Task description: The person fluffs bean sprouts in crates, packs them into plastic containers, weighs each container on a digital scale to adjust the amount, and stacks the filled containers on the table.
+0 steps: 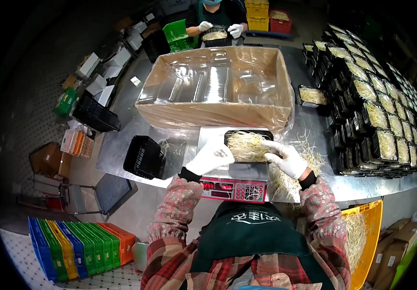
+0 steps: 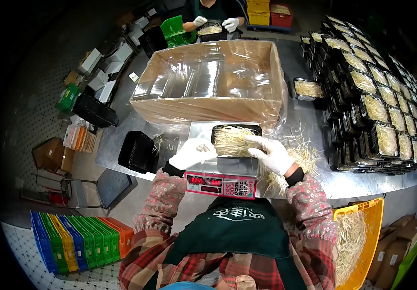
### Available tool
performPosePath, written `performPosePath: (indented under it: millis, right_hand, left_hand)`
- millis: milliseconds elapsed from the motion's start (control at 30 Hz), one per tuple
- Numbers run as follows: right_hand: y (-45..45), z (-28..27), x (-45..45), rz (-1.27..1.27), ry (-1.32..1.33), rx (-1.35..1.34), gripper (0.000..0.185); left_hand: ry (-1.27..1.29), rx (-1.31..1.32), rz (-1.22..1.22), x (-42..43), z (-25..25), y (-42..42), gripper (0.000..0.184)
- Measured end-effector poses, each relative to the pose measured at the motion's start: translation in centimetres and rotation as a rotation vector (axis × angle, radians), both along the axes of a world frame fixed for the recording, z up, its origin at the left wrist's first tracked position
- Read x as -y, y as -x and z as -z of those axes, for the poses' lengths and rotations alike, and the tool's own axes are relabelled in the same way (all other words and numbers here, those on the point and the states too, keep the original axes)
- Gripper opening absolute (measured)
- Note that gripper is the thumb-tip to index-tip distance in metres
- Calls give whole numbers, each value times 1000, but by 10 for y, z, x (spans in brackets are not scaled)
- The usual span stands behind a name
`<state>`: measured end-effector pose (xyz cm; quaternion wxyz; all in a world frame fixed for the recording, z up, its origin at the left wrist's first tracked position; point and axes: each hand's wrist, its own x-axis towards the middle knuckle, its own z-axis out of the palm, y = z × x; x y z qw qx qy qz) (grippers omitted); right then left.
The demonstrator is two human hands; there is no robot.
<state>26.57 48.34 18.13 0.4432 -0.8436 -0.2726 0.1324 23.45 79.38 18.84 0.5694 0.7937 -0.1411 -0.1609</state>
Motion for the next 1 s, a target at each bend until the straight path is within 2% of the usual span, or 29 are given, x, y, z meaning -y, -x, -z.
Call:
performPosePath:
  millis: [67,100,133,200,233,267,333,367,400,467,500,567,667,733,767,800,833,867,933,1000]
  right_hand:
    - [-11,30,-2,90,-222,-26,35]
    - [-22,37,-1,138,-73,50,33]
    - [-35,57,-3,182,-90,372,30]
    - [-53,61,-13,291,40,436,27]
    - [-66,73,-17,316,163,433,28]
    - [-73,77,-20,321,262,385,33]
    - [-74,73,-20,317,313,172,37]
    - [-76,86,-17,330,162,131,36]
    - [-78,101,-15,339,-71,27,30]
    - [-87,139,-15,370,-446,-328,22]
    - [-85,142,-16,373,-446,-331,22]
    - [-83,147,-19,389,-601,-382,17]
    - [-82,145,-22,422,-620,-396,14]
    - [-75,136,-18,424,-592,-316,19]
    - [-66,118,-7,454,-511,-450,22]
    - [-56,94,2,483,-429,-581,27]
    - [-42,82,10,429,-369,-636,33]
    - [-28,85,16,332,-371,-667,31]
    - [2,87,15,239,-521,-842,28]
    - [13,113,8,331,-839,-911,28]
  left_hand:
    - [-102,39,-216,-3,22,-17,20]
    - [78,79,-316,-6,48,-30,23]
    - [51,141,-395,-5,59,-42,28]
    - [229,236,-587,12,77,-60,32]
    - [182,326,-605,7,109,-80,31]
    - [11,368,-632,5,132,-91,31]
    - [145,175,-594,7,130,-82,33]
    - [89,99,-476,2,124,-78,37]
    - [277,12,-491,10,110,-67,29]
    - [316,-144,-543,5,131,-65,27]
    - [447,-176,-554,8,125,-59,23]
    - [510,-154,-572,11,132,-61,23]
    - [582,-137,-626,17,129,-59,24]
    - [328,-41,-662,15,130,-52,26]
    - [357,16,-638,6,147,-50,37]
    - [376,-124,-674,7,126,-33,43]
    - [372,-267,-676,9,103,-12,41]
    - [364,-410,-675,10,91,4,40]
    - [546,-578,-608,14,98,27,23]
    - [844,-527,-640,27,101,39,11]
